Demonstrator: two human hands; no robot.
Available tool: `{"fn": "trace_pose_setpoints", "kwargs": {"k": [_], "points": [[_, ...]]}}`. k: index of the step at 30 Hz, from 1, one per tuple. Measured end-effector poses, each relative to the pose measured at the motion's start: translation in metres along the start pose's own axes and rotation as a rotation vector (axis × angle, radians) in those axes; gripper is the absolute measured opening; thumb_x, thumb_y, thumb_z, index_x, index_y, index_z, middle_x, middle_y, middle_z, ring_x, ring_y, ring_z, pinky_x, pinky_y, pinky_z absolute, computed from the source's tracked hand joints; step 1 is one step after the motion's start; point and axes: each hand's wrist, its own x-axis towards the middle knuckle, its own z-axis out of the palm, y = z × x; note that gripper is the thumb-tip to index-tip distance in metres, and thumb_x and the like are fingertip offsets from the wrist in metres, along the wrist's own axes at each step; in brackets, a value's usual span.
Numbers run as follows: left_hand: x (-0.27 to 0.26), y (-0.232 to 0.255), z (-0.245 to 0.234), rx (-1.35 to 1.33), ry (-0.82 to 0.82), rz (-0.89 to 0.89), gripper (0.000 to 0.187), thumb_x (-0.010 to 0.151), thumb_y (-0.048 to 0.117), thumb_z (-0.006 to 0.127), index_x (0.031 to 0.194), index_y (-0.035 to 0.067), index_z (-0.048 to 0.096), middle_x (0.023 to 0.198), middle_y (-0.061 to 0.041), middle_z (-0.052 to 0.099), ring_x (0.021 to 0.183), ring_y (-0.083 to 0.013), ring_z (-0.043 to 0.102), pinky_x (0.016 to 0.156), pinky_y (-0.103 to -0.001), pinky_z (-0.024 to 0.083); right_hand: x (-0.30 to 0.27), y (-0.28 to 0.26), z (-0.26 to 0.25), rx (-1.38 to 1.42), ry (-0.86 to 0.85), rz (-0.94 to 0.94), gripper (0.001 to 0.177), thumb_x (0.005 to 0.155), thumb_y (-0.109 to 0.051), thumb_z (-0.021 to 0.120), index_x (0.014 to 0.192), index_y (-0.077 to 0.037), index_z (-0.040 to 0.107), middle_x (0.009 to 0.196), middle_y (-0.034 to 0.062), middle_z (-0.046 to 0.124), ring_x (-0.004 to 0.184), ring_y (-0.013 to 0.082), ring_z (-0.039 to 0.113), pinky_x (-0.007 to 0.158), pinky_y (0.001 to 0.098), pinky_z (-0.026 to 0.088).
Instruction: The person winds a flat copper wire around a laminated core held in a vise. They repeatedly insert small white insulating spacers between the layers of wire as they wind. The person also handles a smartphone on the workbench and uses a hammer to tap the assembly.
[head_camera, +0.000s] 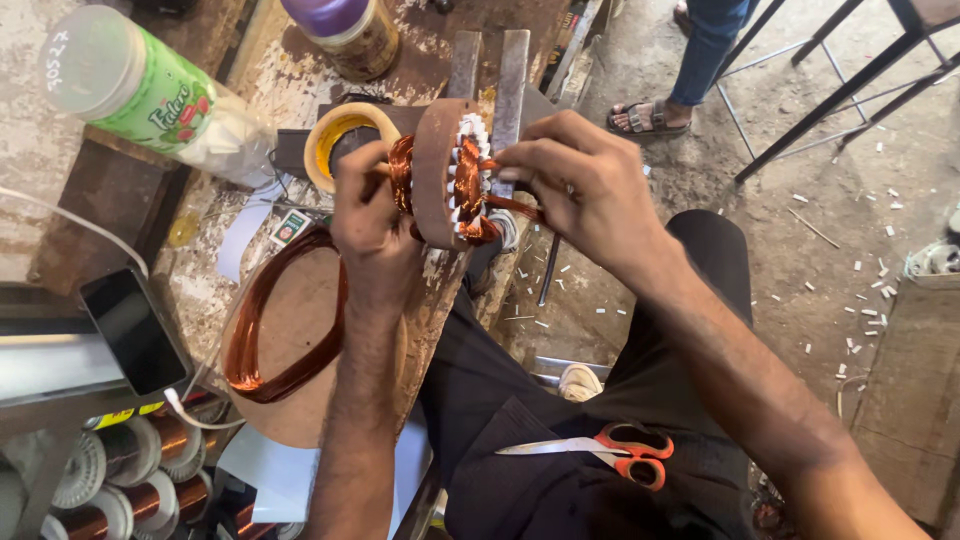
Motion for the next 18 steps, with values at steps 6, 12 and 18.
{"fn": "trace_pose_setpoints", "kwargs": {"k": [6,12,18], "points": [[0.013,-0.007,-0.002,-0.06,-0.052,-0.077,0.029,0.083,-0.002,0.077,0.112,-0.003,0.074,0.104,-0.01,0.062,0.094,-0.0198,0.064,0.082,-0.03,0.053,-0.009,0.01,0.001,0.03,0.016,-0.013,0.025,0.096,0.005,0.072,0.116,-0.008,0.078,0.107,0.0116,0.074,0.09,0.0177,0.074,0.074,0.0273,0.062],[0.018,-0.014,-0.003,-0.288,-0.083,-0.029,0.037,0.082,-0.007,0.07,0.118,-0.003,0.073,0.113,-0.009,0.066,0.102,-0.0161,0.066,0.087,-0.026,0.055,-0.017,0.018,-0.002,0.11,0.055,0.101,0.026,0.099,0.008,0.067,0.114,-0.009,0.079,0.112,0.0108,0.075,0.096,0.0169,0.075,0.074,0.0263,0.063],[0.018,-0.002,-0.004,-0.381,-0.149,-0.302,0.036,0.083,-0.008,0.083,0.117,-0.007,0.071,0.121,-0.008,0.064,0.105,-0.0116,0.064,0.088,-0.024,0.054,-0.03,-0.018,-0.024,-0.048,0.106,0.003,0.023,0.099,-0.006,0.075,0.12,-0.003,0.069,0.12,0.0132,0.071,0.112,0.0245,0.066,0.092,0.0393,0.056]]}}
